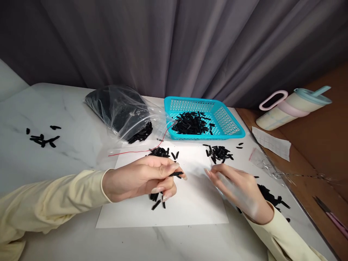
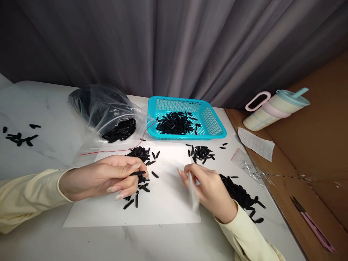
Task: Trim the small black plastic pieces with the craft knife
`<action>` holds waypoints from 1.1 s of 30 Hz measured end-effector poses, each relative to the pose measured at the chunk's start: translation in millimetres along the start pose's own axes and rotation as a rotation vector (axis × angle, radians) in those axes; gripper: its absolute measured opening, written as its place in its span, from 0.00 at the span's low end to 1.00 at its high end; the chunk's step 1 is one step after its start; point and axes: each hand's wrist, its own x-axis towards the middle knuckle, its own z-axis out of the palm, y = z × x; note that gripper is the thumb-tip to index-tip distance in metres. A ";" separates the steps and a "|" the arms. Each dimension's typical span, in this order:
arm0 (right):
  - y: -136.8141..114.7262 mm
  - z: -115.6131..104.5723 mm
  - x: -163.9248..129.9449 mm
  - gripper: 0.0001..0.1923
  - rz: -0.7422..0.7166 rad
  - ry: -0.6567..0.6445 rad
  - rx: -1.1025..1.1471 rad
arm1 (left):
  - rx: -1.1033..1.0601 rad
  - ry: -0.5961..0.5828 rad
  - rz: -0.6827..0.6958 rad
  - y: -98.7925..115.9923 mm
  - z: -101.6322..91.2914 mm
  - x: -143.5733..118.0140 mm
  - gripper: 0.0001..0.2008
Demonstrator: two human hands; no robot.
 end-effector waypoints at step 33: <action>-42.5 -57.3 50.7 0.06 0.454 -0.343 0.759 | 0.266 0.193 -0.037 7.2 14.2 -7.7 0.13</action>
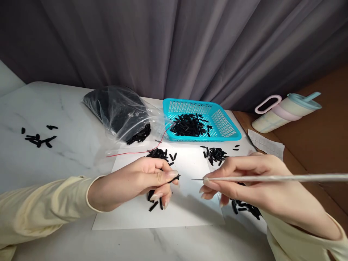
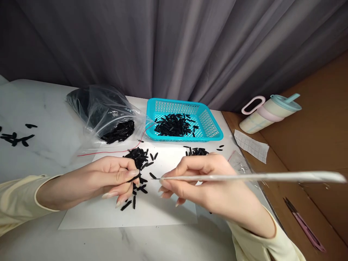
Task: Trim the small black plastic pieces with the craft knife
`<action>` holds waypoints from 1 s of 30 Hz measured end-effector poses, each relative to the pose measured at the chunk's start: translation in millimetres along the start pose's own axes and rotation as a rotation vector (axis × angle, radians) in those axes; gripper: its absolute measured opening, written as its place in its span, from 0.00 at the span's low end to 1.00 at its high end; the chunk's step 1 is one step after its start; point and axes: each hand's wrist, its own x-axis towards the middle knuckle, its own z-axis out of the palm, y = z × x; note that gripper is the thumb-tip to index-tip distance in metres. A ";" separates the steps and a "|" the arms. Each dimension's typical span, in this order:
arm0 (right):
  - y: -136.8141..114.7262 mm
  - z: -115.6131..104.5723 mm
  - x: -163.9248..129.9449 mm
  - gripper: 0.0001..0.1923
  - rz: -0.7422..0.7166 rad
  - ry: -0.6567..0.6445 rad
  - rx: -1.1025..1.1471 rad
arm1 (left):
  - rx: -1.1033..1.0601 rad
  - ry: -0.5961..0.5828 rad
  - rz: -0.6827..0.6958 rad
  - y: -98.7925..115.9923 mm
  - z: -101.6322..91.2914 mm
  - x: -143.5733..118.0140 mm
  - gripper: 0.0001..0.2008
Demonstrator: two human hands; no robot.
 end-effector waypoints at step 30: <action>-8.8 26.3 9.2 0.14 0.007 0.021 0.090 | -0.115 0.026 0.028 -1.2 -10.2 0.8 0.13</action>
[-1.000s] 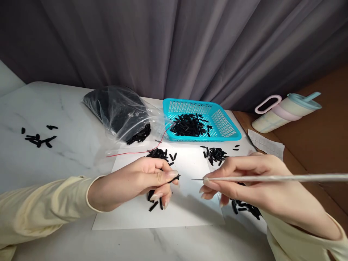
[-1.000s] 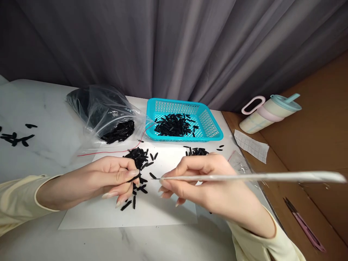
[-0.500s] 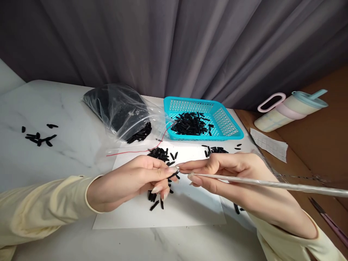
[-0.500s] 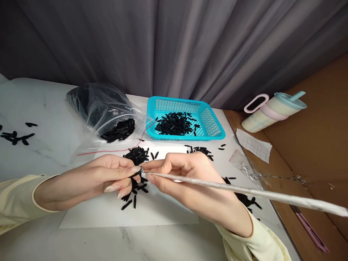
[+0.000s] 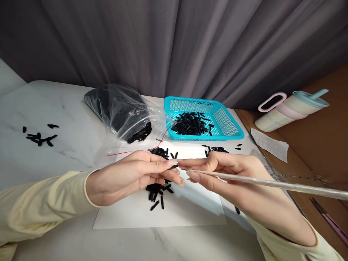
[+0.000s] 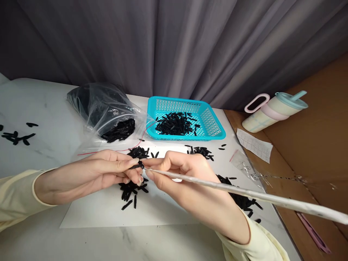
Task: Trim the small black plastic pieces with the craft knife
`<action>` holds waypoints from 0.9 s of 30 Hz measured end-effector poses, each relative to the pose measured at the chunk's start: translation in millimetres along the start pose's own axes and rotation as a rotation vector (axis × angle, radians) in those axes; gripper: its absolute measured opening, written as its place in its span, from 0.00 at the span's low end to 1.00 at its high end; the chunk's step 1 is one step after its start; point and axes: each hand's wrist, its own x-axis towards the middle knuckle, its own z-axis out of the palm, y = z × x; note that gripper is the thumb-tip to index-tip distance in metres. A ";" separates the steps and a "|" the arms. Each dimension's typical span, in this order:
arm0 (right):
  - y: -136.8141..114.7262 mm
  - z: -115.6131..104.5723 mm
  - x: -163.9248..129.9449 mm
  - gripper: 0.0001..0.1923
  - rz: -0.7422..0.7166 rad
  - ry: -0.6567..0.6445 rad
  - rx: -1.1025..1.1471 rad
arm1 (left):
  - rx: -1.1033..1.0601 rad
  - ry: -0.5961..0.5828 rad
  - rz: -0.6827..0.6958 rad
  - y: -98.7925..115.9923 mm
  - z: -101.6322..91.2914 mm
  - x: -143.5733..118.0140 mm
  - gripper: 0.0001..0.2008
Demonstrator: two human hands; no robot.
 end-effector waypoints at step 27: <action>-6.5 -5.7 -1.8 0.12 -0.018 -0.064 -0.117 | 0.153 -0.028 0.001 6.7 5.6 -3.9 0.13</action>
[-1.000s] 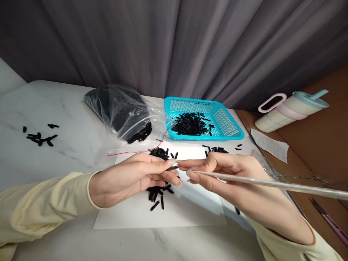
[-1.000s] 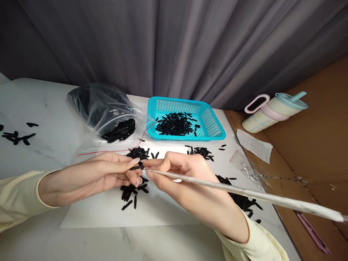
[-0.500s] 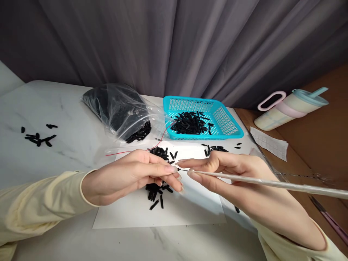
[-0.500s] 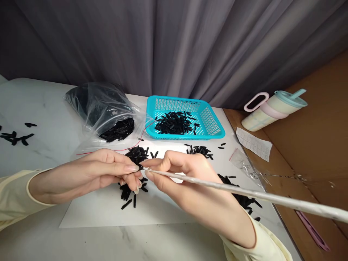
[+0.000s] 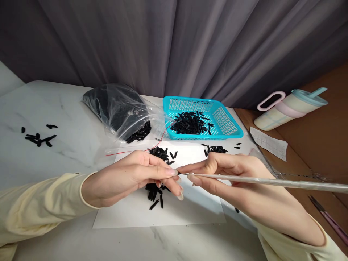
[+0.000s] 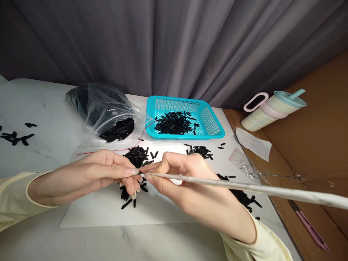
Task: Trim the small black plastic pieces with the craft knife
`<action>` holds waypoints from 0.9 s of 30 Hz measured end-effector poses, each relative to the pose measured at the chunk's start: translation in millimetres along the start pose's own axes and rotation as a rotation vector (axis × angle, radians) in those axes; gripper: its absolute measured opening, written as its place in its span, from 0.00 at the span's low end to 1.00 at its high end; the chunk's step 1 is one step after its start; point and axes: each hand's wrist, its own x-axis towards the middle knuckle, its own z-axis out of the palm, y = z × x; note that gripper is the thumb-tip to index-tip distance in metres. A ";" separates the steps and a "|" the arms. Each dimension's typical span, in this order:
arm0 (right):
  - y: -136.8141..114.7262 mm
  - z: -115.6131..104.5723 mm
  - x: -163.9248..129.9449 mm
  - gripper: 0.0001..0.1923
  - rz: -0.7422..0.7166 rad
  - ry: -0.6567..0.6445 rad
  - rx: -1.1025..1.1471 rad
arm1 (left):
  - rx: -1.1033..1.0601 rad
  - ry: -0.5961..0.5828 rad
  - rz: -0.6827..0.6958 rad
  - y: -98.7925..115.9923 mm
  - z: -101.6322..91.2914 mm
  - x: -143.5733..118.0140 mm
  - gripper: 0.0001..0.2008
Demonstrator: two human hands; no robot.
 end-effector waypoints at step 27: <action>2.1 12.1 -6.5 0.09 -0.136 0.056 -0.241 | 0.026 0.067 -0.029 0.6 1.0 1.9 0.13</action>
